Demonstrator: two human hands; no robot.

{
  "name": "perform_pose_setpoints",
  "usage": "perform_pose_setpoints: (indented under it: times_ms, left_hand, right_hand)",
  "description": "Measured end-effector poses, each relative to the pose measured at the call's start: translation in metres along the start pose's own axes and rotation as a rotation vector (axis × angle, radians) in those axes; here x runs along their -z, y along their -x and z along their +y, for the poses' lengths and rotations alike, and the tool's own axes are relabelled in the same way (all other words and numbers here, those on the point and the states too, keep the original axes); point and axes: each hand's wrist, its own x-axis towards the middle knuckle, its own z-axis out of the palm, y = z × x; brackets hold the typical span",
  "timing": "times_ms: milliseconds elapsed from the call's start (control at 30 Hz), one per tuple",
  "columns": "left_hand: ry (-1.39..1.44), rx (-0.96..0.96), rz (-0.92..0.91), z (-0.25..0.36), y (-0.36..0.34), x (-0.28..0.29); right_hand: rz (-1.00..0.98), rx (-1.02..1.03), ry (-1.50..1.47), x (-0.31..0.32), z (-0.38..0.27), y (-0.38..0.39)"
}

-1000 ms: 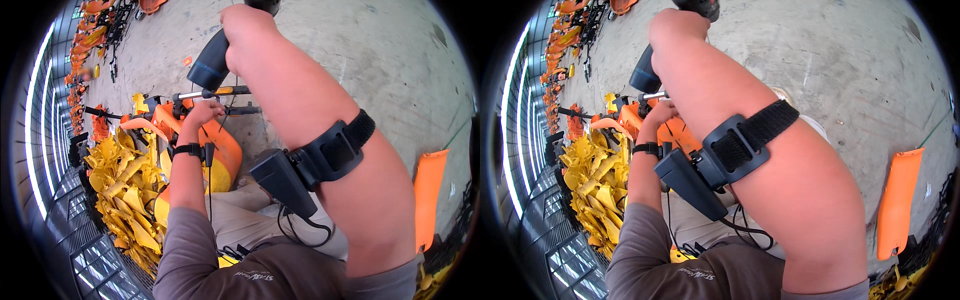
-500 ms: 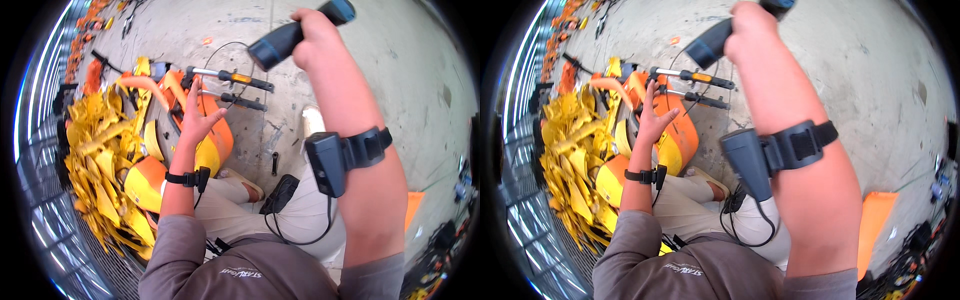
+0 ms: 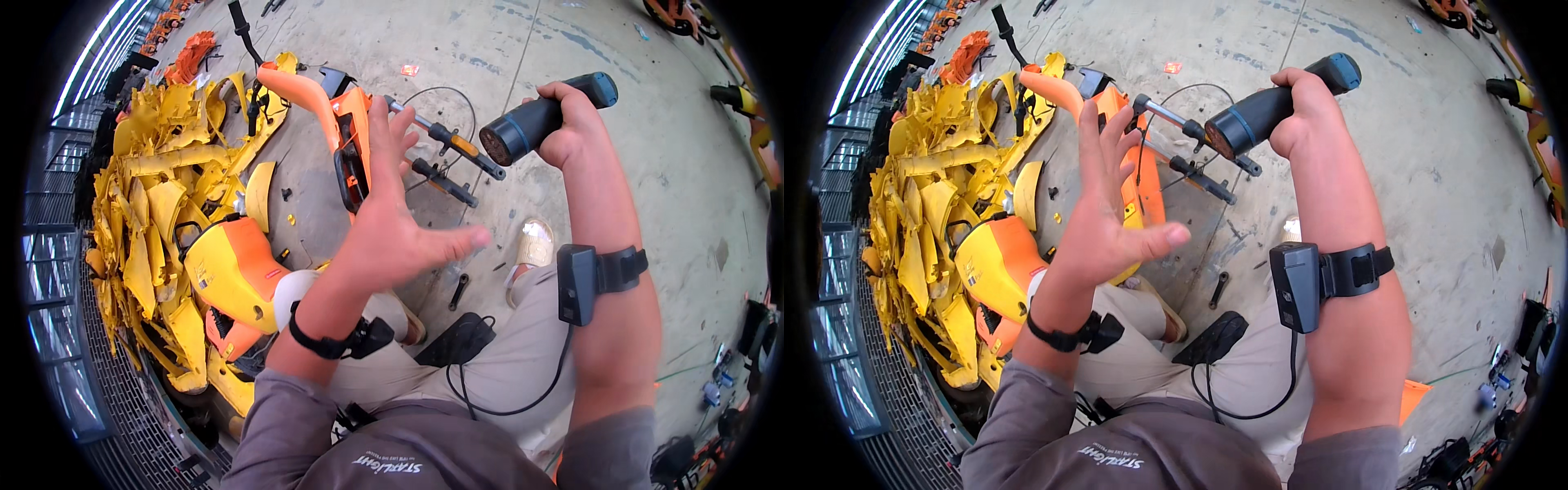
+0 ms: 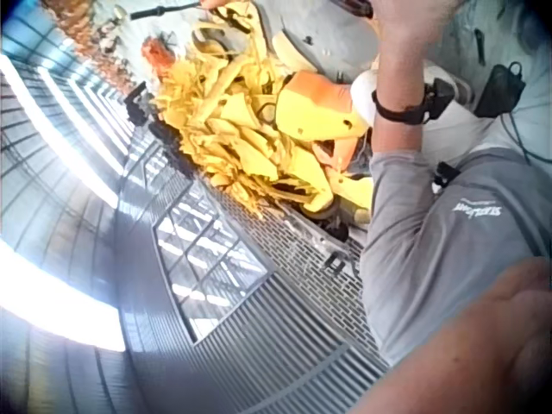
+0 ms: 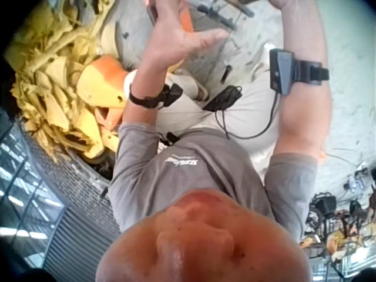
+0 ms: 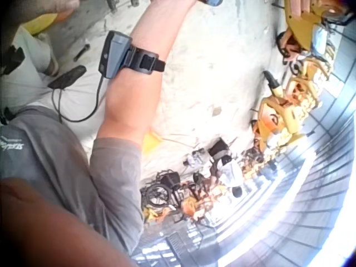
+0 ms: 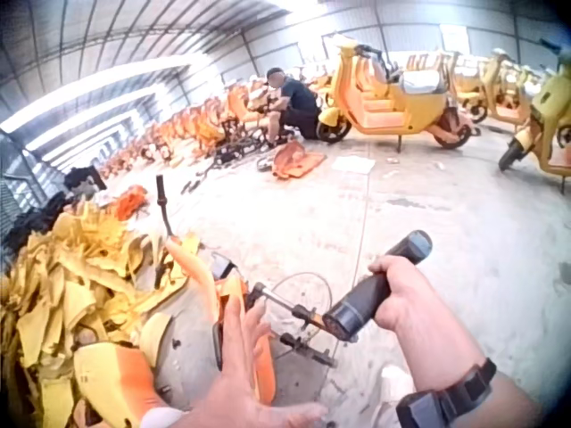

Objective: The person uses a power drill to fasten screws into the frame of a yellow and orange scooter, then manipulates the handlebars and brake cables.

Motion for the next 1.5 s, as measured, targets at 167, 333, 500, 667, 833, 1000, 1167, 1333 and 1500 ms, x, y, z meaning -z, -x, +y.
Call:
perform_pose_setpoints:
  times_ms: [167,333,500,667,833,1000,1167,1333,1500]
  left_hand:
    - [-0.034,-0.047,-0.048,0.024,0.007,0.005]
    - [-0.209,0.001,-0.028,-0.007,0.008,0.009]
    - [0.467,0.267,0.013,-0.083,-0.01,0.015]
    - [0.466,0.213,-0.174,-0.079,-0.034,0.032]
    - [0.632,0.13,0.017,-0.089,-0.054,0.057]
    - [1.067,0.273,0.36,-0.129,-0.051,0.102]
    - [0.941,0.372,0.68,-0.143,-0.054,0.133]
    - [0.97,0.432,0.693,-0.143,-0.055,0.143]
    - [1.072,0.529,0.815,-0.131,-0.059,0.15]
  right_hand:
    - [-0.004,0.061,-0.165,0.009,-0.016,-0.018]
    - [0.141,0.147,-0.064,0.012,-0.012,-0.023]
    - [0.018,0.296,0.332,-0.002,0.015,-0.004]
    - [-0.387,0.517,0.592,-0.027,0.05,0.023]
    - [-0.882,0.447,0.723,-0.063,0.074,0.055]
    - [-0.422,0.727,1.308,-0.058,0.071,-0.016]
    - [-0.292,0.81,1.969,-0.029,0.102,-0.112]
    - [-0.021,0.828,2.054,0.007,0.151,-0.16]
    - [0.119,0.988,1.997,0.026,0.192,-0.162]
